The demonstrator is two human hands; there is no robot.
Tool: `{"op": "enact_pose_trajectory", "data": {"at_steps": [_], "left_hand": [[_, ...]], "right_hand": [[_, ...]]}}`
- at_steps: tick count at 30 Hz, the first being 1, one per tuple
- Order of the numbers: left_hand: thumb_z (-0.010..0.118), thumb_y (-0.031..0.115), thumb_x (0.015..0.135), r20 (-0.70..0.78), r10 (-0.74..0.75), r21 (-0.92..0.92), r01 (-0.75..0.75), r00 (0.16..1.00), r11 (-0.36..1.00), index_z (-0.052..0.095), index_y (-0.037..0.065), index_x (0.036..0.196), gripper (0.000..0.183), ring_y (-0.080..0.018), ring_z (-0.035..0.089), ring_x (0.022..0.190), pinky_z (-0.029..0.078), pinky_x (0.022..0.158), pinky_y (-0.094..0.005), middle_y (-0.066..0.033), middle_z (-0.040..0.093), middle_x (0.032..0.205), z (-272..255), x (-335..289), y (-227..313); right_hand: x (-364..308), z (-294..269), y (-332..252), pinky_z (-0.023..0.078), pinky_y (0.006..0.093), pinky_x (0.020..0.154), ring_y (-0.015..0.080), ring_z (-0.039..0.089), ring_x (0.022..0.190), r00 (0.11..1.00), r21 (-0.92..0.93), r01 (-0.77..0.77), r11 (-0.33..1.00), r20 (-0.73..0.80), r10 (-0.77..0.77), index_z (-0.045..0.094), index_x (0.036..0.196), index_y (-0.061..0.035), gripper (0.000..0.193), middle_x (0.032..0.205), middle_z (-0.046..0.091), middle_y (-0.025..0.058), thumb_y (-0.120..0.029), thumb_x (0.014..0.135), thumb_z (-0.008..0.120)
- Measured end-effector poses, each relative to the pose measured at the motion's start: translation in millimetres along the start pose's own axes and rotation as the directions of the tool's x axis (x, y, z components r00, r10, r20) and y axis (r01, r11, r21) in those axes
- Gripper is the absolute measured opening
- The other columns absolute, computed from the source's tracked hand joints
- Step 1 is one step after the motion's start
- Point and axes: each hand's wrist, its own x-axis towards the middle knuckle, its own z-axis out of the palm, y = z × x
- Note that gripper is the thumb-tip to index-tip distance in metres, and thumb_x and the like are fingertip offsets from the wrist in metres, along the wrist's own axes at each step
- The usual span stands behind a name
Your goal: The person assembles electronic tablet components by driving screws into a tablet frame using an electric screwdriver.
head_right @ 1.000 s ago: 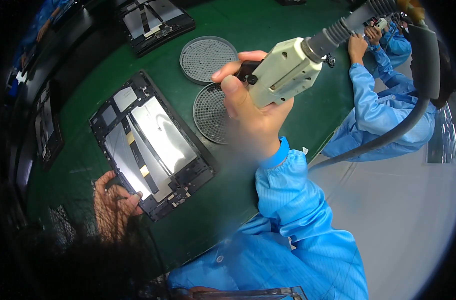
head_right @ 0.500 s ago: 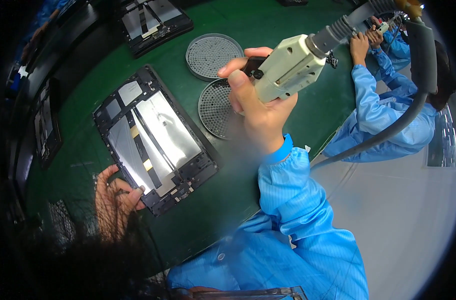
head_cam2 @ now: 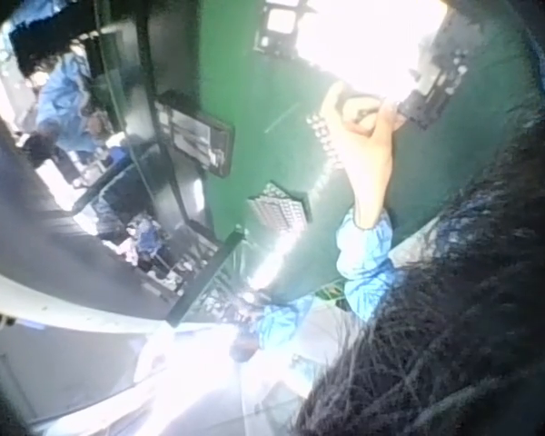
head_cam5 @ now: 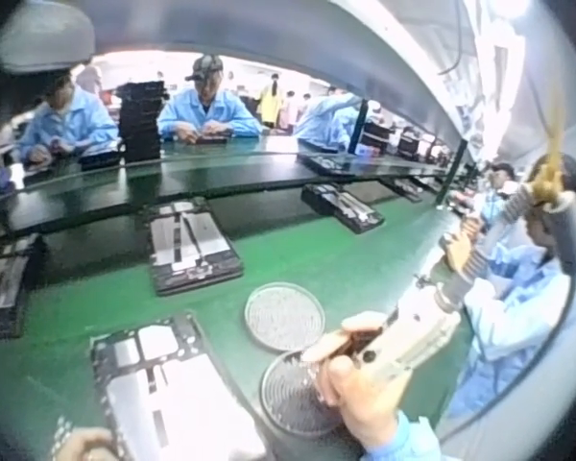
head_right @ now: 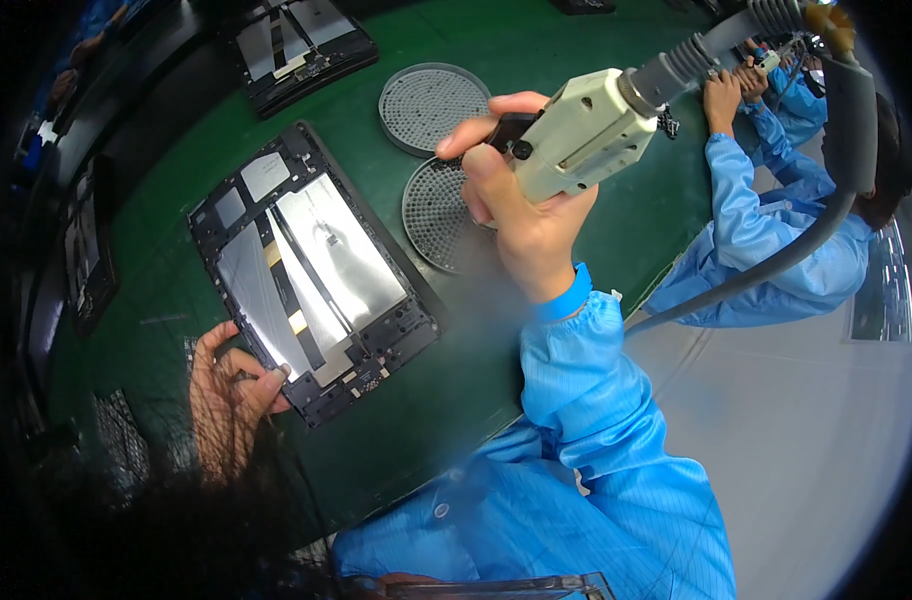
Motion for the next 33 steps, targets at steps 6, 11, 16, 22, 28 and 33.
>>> {"op": "enact_pose_trajectory", "data": {"at_steps": [6,11,16,22,28,33], "left_hand": [[0.068,-0.007,0.084,-0.005,-0.02,-0.025,0.02,1.0,0.999,0.034,-0.004,0.134,0.061,-0.015,0.068,0.069,0.058,0.063,-0.0253,-0.0079,0.056,0.087,2,3,2],[0.07,-0.006,0.084,-0.003,-0.02,-0.022,0.02,1.0,1.0,0.034,-0.003,0.134,0.061,-0.017,0.068,0.07,0.058,0.064,-0.0261,-0.0079,0.057,0.087,-5,-2,3],[0.07,0.003,0.087,0.1,-0.028,-0.086,0.037,0.995,0.996,0.034,-0.002,0.133,0.058,-0.0198,0.069,0.073,0.059,0.066,-0.0284,-0.0091,0.059,0.09,-17,-2,0],[0.069,0.009,0.089,0.182,-0.031,-0.157,0.06,0.983,0.986,0.035,-0.002,0.132,0.055,-0.0182,0.068,0.077,0.058,0.067,-0.0279,-0.0104,0.062,0.092,-30,-13,6],[0.067,0.007,0.09,0.184,0.148,-0.173,-0.117,0.972,0.978,0.039,-0.002,0.127,0.047,-0.0155,0.068,0.075,0.056,0.064,-0.0253,-0.0095,0.062,0.088,-38,-5,-11],[0.067,0.008,0.09,0.184,0.018,-0.194,0.018,0.983,0.981,0.039,-0.003,0.127,0.049,-0.0154,0.067,0.073,0.056,0.064,-0.0258,-0.0095,0.06,0.088,-40,-5,-3]], "right_hand": [[2,-5,0,0.036,0.0211,0.044,0.008,0.046,0.05,0.984,-0.003,-0.003,1.0,0.177,0.004,0.049,0.119,-0.0006,0.038,0.078,0.063,0.0124,-0.01,0.089,0.069],[4,7,-1,0.038,0.0225,0.045,0.0086,0.048,0.052,0.994,0.001,-0.039,0.999,0.1,0.038,0.047,0.121,0.0,0.042,0.08,0.063,0.0131,-0.012,0.089,0.071],[5,18,-6,0.04,0.0226,0.046,0.008,0.046,0.051,1.0,-0.095,-0.006,0.995,-0.003,0.006,0.045,0.128,-0.0001,0.041,0.097,0.067,0.0149,-0.011,0.093,0.063],[-33,103,-63,0.041,0.023,0.047,0.006,0.045,0.052,0.991,0.256,0.015,0.966,0.127,-0.049,0.036,0.134,-0.0005,0.048,0.1,0.063,0.0169,-0.023,0.098,0.059],[-76,179,-54,0.038,0.0222,0.039,0.0077,0.042,0.042,0.933,0.142,-0.141,0.98,0.349,0.084,0.038,0.138,-0.0123,0.058,0.096,0.062,0.0134,-0.036,0.093,0.065],[-82,190,-44,0.037,0.0228,0.038,0.0086,0.041,0.042,0.903,0.068,-0.184,0.981,0.405,0.141,0.036,0.14,-0.0141,0.061,0.094,0.062,0.0127,-0.038,0.092,0.065]]}}
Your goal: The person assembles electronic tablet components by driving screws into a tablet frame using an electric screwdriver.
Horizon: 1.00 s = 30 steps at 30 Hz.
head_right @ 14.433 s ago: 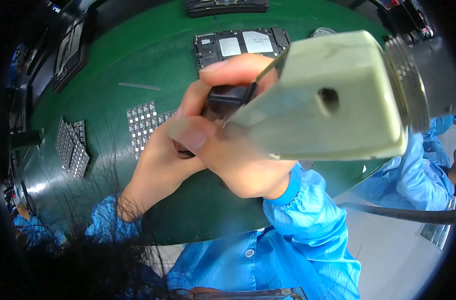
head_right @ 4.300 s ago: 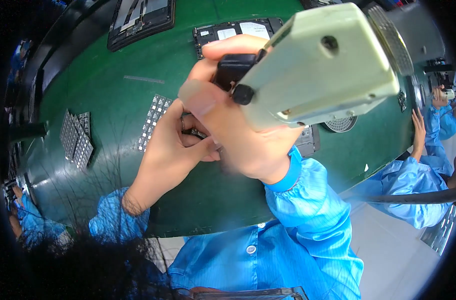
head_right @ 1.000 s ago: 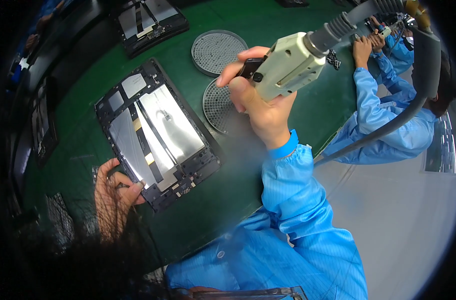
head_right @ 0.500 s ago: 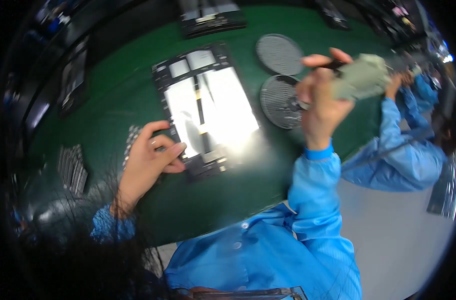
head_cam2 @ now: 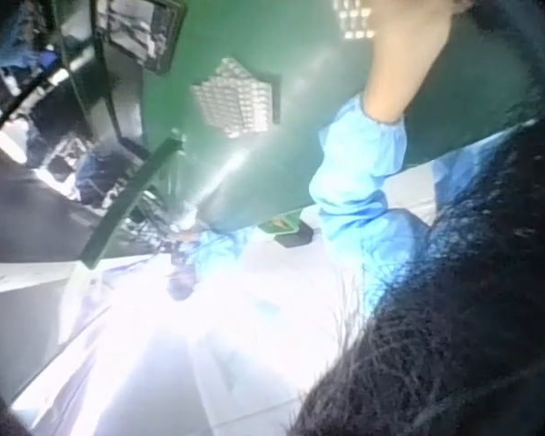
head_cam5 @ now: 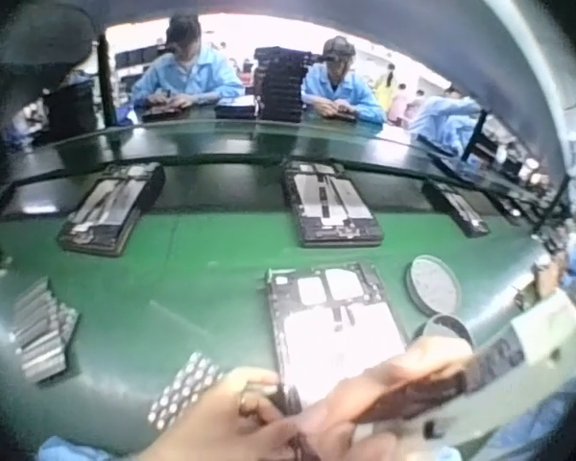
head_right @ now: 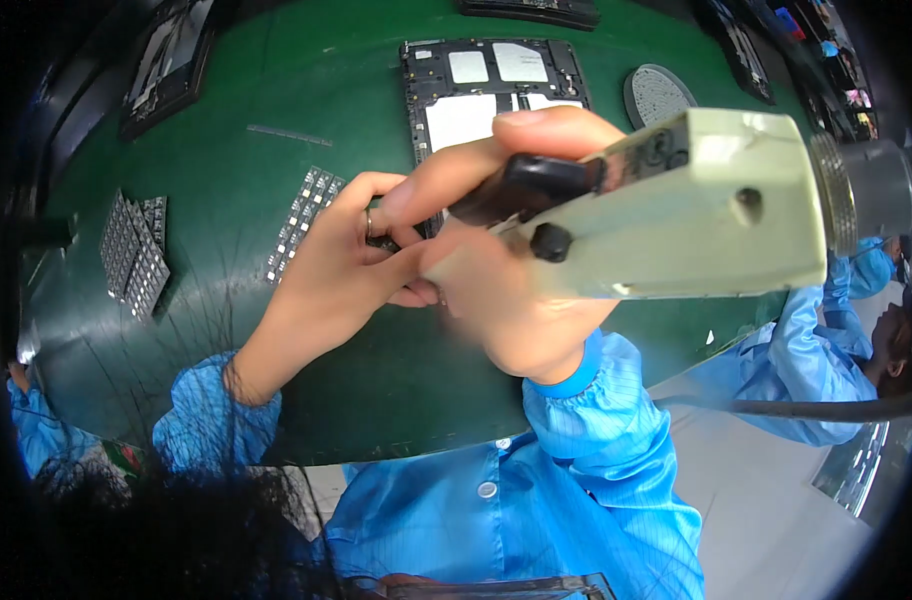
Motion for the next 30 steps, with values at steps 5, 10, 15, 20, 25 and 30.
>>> {"op": "enact_pose_trajectory", "data": {"at_steps": [5,10,15,20,25,30], "left_hand": [[0.068,0.009,0.089,-0.007,-0.024,-0.005,0.024,1.0,1.0,0.039,-0.003,0.129,0.051,-0.0161,0.066,0.073,0.055,0.065,-0.0268,-0.0095,0.058,0.089,-2,0,-3],[0.068,0.01,0.088,-0.01,0.003,0.022,-0.003,1.0,1.0,0.04,-0.003,0.127,0.049,-0.0162,0.066,0.071,0.055,0.064,-0.0273,-0.0098,0.058,0.089,-2,1,-6],[0.068,0.011,0.088,-0.016,0.025,0.009,-0.025,1.0,1.0,0.04,-0.004,0.126,0.05,-0.0162,0.066,0.071,0.054,0.063,-0.0272,-0.0102,0.059,0.088,-2,-1,-8],[0.069,0.012,0.088,-0.011,0.031,-0.004,-0.031,0.999,1.0,0.04,-0.004,0.127,0.051,-0.0161,0.066,0.071,0.054,0.063,-0.0271,-0.0105,0.06,0.087,-2,-2,-6],[0.068,0.011,0.089,-0.019,0.064,0.005,-0.064,0.998,0.998,0.04,-0.004,0.127,0.049,-0.0159,0.066,0.07,0.055,0.063,-0.0268,-0.0103,0.06,0.086,-2,-1,-9],[0.067,0.009,0.089,-0.02,0.076,0.032,-0.075,0.997,0.997,0.04,-0.004,0.127,0.049,-0.0156,0.066,0.07,0.055,0.063,-0.027,-0.0098,0.061,0.084,-1,1,-9]], "right_hand": [[-1,0,9,0.035,0.0221,0.039,0.0076,0.042,0.043,0.996,-0.033,0.087,0.996,0.022,-0.087,0.035,0.14,-0.0107,0.056,0.1,0.06,0.0118,-0.037,0.097,0.058],[-1,-3,11,0.035,0.022,0.039,0.0075,0.042,0.043,0.994,-0.048,0.103,0.994,0.042,-0.101,0.033,0.141,-0.011,0.055,0.1,0.06,0.012,-0.036,0.098,0.058],[-2,-2,10,0.035,0.0221,0.039,0.0079,0.041,0.043,0.993,-0.045,0.099,0.994,0.062,-0.096,0.033,0.141,-0.0109,0.054,0.1,0.059,0.0124,-0.036,0.098,0.056],[-2,0,7,0.035,0.0218,0.039,0.0079,0.04,0.043,0.997,-0.036,0.057,0.998,0.046,-0.056,0.034,0.139,-0.0117,0.054,0.098,0.06,0.0124,-0.036,0.097,0.058],[-1,3,4,0.034,0.0219,0.04,0.0083,0.04,0.043,1.0,-0.052,-0.008,0.999,0.017,0.009,0.035,0.138,-0.0153,0.057,0.091,0.061,0.0109,-0.038,0.094,0.062],[-3,8,1,0.035,0.0236,0.039,0.009,0.041,0.043,0.995,-0.002,-0.097,0.995,-0.036,0.097,0.038,0.136,-0.0193,0.067,0.074,0.054,0.0039,-0.04,0.084,0.074]]}}
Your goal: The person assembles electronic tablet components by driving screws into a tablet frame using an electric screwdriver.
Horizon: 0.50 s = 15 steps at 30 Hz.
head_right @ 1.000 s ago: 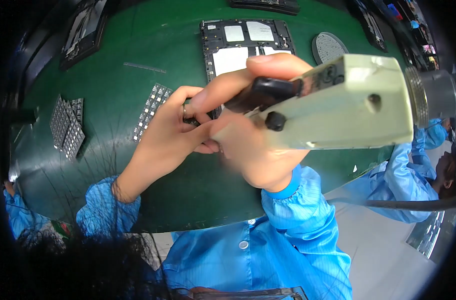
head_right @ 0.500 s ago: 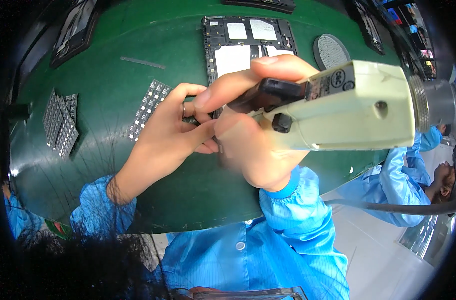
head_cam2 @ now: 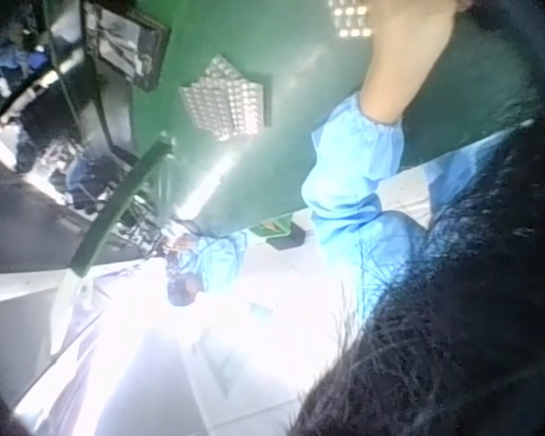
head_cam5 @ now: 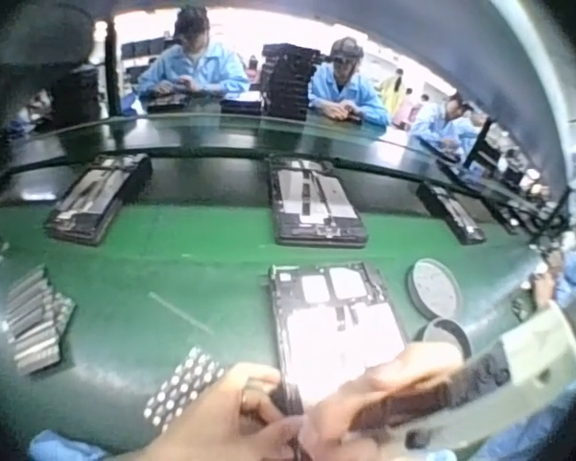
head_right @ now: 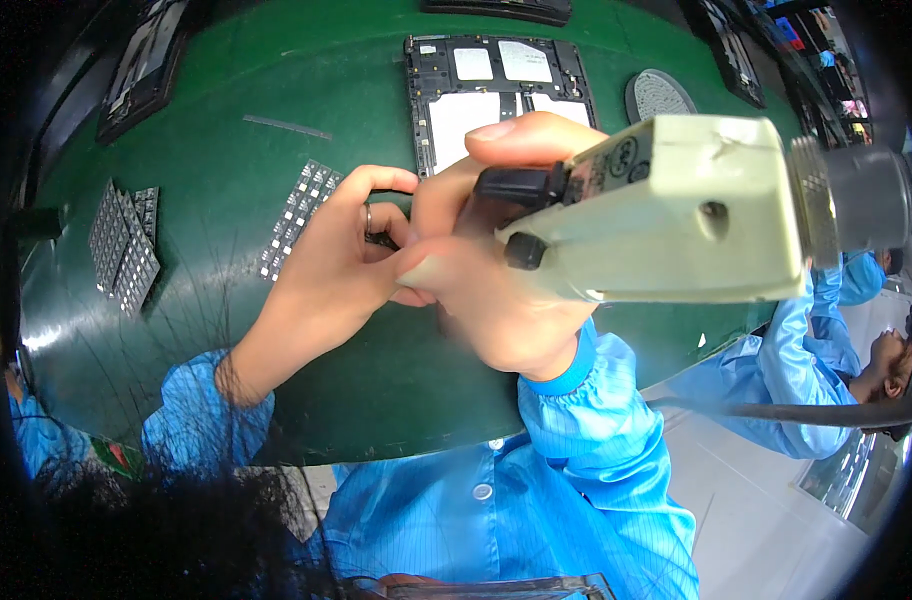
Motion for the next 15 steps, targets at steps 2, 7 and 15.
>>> {"op": "enact_pose_trajectory", "data": {"at_steps": [2,7,15], "left_hand": [[0.067,0.009,0.089,0.0,-0.002,0.01,0.002,1.0,1.0,0.04,-0.004,0.127,0.048,-0.0155,0.066,0.069,0.055,0.063,-0.027,-0.0096,0.061,0.083,1,1,1],[0.067,0.007,0.088,0.01,0.017,-0.01,-0.017,1.0,1.0,0.039,-0.003,0.125,0.047,-0.0151,0.066,0.069,0.055,0.062,-0.0269,-0.01,0.061,0.083,0,0,-1],[0.067,0.007,0.089,-0.025,0.087,0.064,-0.085,0.996,0.994,0.038,-0.003,0.124,0.047,-0.0155,0.067,0.068,0.055,0.059,-0.027,-0.0092,0.063,0.078,4,-2,-7]], "right_hand": [[1,0,0,0.035,0.0235,0.039,0.009,0.04,0.043,1.0,0.006,-0.004,1.0,-0.003,0.004,0.037,0.135,-0.0188,0.068,0.071,0.052,0.0029,-0.039,0.083,0.076],[0,1,2,0.034,0.0236,0.039,0.0102,0.041,0.043,1.0,0.033,0.023,0.999,0.011,-0.024,0.034,0.133,-0.0179,0.07,0.064,0.049,0.0025,-0.036,0.082,0.078],[-2,7,-1,0.04,0.0246,0.041,0.0137,0.05,0.049,0.999,0.192,0.025,0.981,-0.036,-0.018,0.03,0.13,-0.0123,0.067,0.071,0.059,0.0089,-0.014,0.083,0.077]]}}
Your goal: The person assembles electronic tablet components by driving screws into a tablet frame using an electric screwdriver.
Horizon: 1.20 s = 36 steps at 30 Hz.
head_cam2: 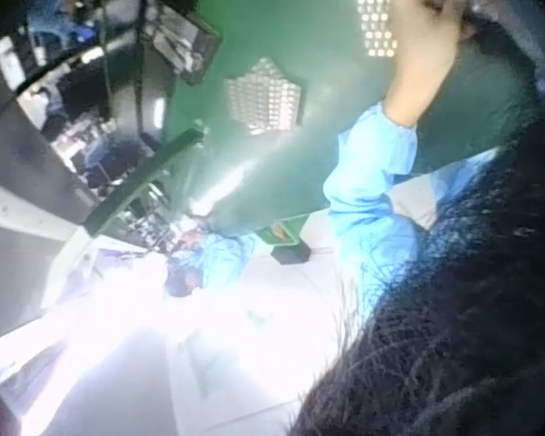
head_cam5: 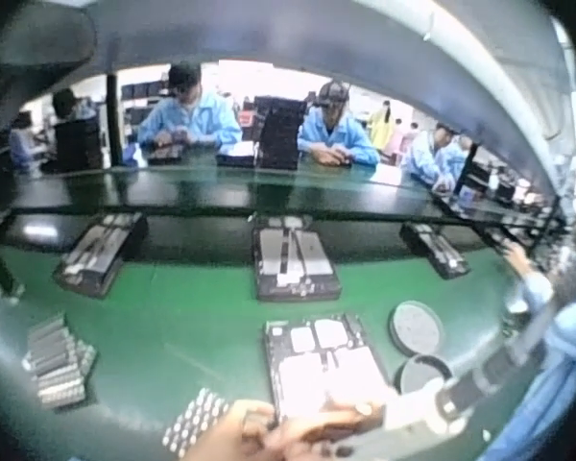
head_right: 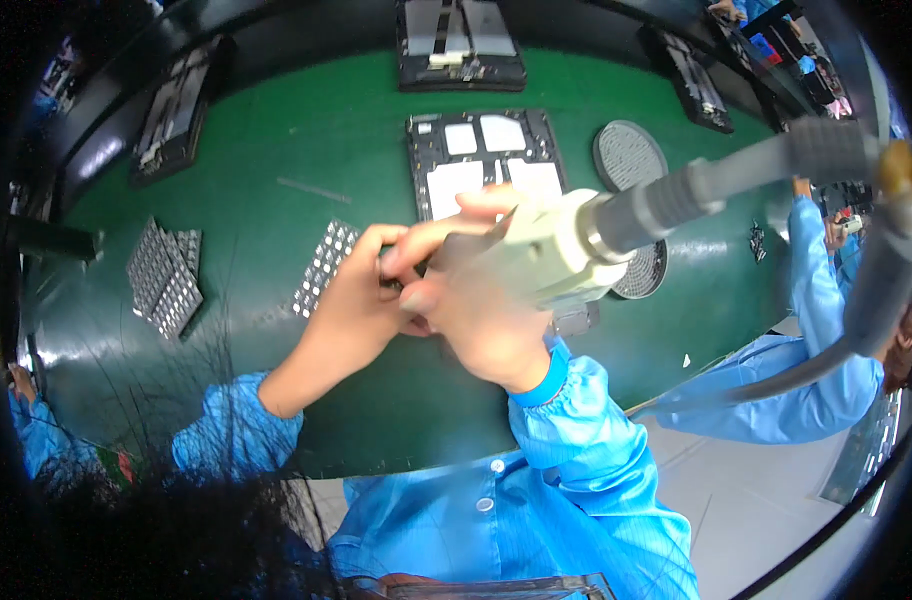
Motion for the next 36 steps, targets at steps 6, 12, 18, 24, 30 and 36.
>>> {"op": "enact_pose_trajectory", "data": {"at_steps": [6,12,18,24,30,36], "left_hand": [[0.069,0.011,0.089,-0.046,0.026,0.029,-0.024,0.999,0.999,0.034,-0.002,0.131,0.055,-0.0186,0.068,0.074,0.055,0.066,-0.0289,-0.0133,0.065,0.094,9,-6,4],[0.081,0.039,0.077,0.085,0.366,0.742,-0.304,0.927,0.597,0.027,0.002,0.145,0.094,-0.0372,0.05,0.115,0.042,0.098,-0.0471,-0.0266,0.045,0.132,48,-52,27],[0.074,0.034,0.082,0.1,0.441,0.953,-0.214,0.892,0.215,0.036,0.004,0.145,0.079,-0.0392,0.047,0.117,0.038,0.099,-0.0485,-0.0269,0.034,0.144,59,-48,-7],[0.07,0.004,0.086,-0.172,0.307,0.153,-0.282,0.936,0.947,0.03,0.002,0.147,0.073,-0.0304,0.045,0.128,0.043,0.104,-0.0404,-0.0231,0.034,0.146,59,-52,27],[0.057,-0.007,0.09,-0.208,0.055,-0.451,-0.146,0.976,0.88,0.022,-0.003,0.15,0.069,-0.0155,0.059,0.111,0.051,0.092,-0.0268,-0.0139,0.052,0.133,38,-59,59],[0.06,-0.001,0.09,-0.298,0.274,-0.396,-0.379,0.914,0.836,0.036,-0.002,0.144,0.059,-0.0186,0.065,0.1,0.056,0.082,-0.0298,-0.0107,0.06,0.123,-79,-12,102]], "right_hand": [[2,-25,-11,0.048,0.0311,0.086,0.0151,0.062,0.084,0.98,-0.24,-0.033,0.97,0.185,0.079,0.036,0.127,-0.0014,0.058,0.083,0.06,0.0046,-0.006,0.083,0.074],[14,-67,-29,0.04,0.0217,0.041,0.0084,0.051,0.049,0.957,-0.089,0.188,0.978,-0.208,-0.203,0.033,0.14,-0.0095,0.077,0.078,0.059,0.0067,-0.031,0.082,0.079],[24,-126,-62,0.034,0.0194,0.041,0.0042,0.038,0.048,0.889,-0.085,0.362,0.928,-0.27,-0.371,0.032,0.143,-0.0067,0.066,0.094,0.056,0.0072,-0.032,0.093,0.067],[27,-152,-77,0.033,0.0198,0.045,0.0031,0.037,0.05,0.846,-0.199,0.417,0.887,-0.272,-0.458,0.032,0.142,-0.0046,0.059,0.098,0.054,0.0083,-0.03,0.097,0.061],[18,-184,-92,0.032,0.0186,0.045,0.0016,0.037,0.052,0.856,-0.249,0.387,0.888,-0.262,-0.446,0.032,0.143,0.0007,0.058,0.101,0.055,0.0078,-0.022,0.098,0.059],[6,-209,-122,0.034,0.017,0.041,0.0017,0.042,0.05,0.968,-0.178,0.053,0.983,-0.231,-0.094,0.038,0.135,0.0113,0.058,0.103,0.058,0.013,-0.021,0.094,0.062]]}}
